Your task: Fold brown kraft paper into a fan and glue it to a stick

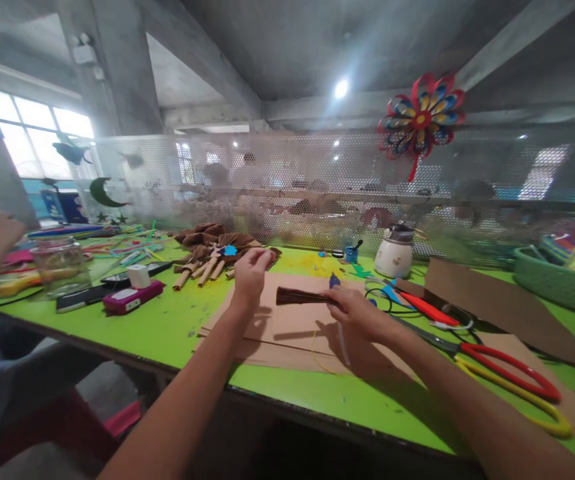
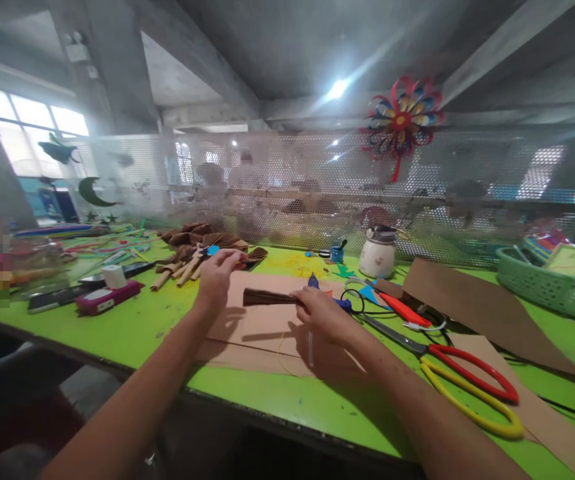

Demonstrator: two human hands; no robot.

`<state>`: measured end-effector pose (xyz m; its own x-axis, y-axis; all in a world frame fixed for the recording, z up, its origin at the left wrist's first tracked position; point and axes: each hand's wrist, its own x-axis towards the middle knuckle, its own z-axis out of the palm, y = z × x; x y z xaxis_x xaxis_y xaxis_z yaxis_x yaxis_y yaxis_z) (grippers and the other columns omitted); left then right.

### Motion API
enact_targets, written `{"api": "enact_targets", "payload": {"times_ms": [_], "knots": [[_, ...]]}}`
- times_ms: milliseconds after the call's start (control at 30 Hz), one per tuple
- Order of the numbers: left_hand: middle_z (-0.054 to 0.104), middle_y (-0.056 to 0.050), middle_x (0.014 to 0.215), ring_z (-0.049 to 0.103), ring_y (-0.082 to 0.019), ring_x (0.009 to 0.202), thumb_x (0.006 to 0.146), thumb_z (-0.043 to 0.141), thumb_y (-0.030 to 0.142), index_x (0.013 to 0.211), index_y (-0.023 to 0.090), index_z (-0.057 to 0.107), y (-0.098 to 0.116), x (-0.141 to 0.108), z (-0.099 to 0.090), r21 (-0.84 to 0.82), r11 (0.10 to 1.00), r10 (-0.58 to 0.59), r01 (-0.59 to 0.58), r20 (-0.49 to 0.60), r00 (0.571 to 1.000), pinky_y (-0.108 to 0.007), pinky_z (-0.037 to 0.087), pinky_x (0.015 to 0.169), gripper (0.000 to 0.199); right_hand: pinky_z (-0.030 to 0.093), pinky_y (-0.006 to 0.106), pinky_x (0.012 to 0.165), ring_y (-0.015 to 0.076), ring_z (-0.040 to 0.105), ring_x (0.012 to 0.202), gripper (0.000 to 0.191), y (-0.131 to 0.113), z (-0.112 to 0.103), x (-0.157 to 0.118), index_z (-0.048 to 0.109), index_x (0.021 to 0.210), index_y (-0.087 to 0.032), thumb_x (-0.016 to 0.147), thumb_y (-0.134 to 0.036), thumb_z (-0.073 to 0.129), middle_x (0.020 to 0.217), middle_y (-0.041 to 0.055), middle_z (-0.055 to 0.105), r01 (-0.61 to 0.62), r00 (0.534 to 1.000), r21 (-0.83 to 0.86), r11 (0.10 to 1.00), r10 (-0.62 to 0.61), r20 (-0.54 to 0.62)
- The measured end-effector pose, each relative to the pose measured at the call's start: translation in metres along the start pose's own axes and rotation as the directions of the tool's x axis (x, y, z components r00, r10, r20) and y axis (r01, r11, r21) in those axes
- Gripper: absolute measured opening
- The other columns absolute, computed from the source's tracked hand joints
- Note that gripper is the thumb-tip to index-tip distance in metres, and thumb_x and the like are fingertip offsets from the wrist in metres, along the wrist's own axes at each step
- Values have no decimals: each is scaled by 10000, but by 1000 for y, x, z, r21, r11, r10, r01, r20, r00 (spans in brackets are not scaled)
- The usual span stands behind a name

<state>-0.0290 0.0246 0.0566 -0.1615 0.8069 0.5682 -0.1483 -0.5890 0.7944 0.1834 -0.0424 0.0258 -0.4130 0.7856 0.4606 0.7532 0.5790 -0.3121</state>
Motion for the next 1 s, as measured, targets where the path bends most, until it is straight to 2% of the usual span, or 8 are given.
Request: {"api": "enact_targets", "payload": {"times_ms": [67,100,167,233,300,567,867,1000], "knots": [[628,-46,674,558,-135,651,703,601,258,680,135,653,3,-9,4,151,988,-80,39,272,959,-232,434,621,135,362,271,677,173,497,756,331,2,-3,-1,627,1025,-134,745,-63,465,813,71,580,52,998,-80,995,-49,38],[635,-60,676,561,-140,637,723,592,276,692,130,664,4,-14,6,226,972,-157,63,425,891,-234,430,599,165,362,274,687,174,492,771,342,3,-5,-2,627,1031,-139,741,-53,468,822,72,574,72,996,-102,992,-67,51],[648,-78,685,569,-150,620,765,562,329,729,127,683,5,-22,8,341,937,-299,75,672,678,-243,427,585,238,361,276,699,171,486,778,337,3,-7,-2,638,1005,-152,740,-36,467,817,65,568,96,994,-108,990,-91,56],[654,-79,691,572,-155,618,794,532,386,750,135,693,6,-29,9,390,919,-366,56,795,483,-251,426,600,301,361,275,700,167,486,774,332,3,-9,-2,648,969,-160,736,-18,460,807,58,568,110,993,-85,990,-107,45],[657,-73,701,574,-158,633,803,515,428,744,148,696,6,-34,9,393,917,-389,72,835,389,-255,426,624,339,365,274,695,166,489,771,338,2,-9,-2,653,946,-162,725,-3,454,802,56,570,122,992,-59,991,-121,24],[669,-115,870,613,-197,761,770,571,440,893,154,686,5,-43,12,354,839,-490,414,822,289,-295,452,677,332,376,279,707,161,494,770,334,1,-9,-1,658,959,-175,762,-18,439,800,50,555,130,991,13,991,-130,-28],[657,-78,809,616,-176,702,733,637,363,863,155,665,4,-50,14,312,791,-469,527,862,194,-310,453,702,247,383,286,698,169,480,774,368,9,-1,2,678,954,-172,737,-10,429,799,64,554,135,989,32,990,-134,-55],[651,-77,817,610,-172,693,709,663,356,876,151,658,0,-49,14,308,765,-490,565,848,200,-297,447,667,264,407,288,673,145,497,704,423,3,1,3,611,1097,-176,733,-62,427,778,40,582,9,994,275,961,21,-104]]}}
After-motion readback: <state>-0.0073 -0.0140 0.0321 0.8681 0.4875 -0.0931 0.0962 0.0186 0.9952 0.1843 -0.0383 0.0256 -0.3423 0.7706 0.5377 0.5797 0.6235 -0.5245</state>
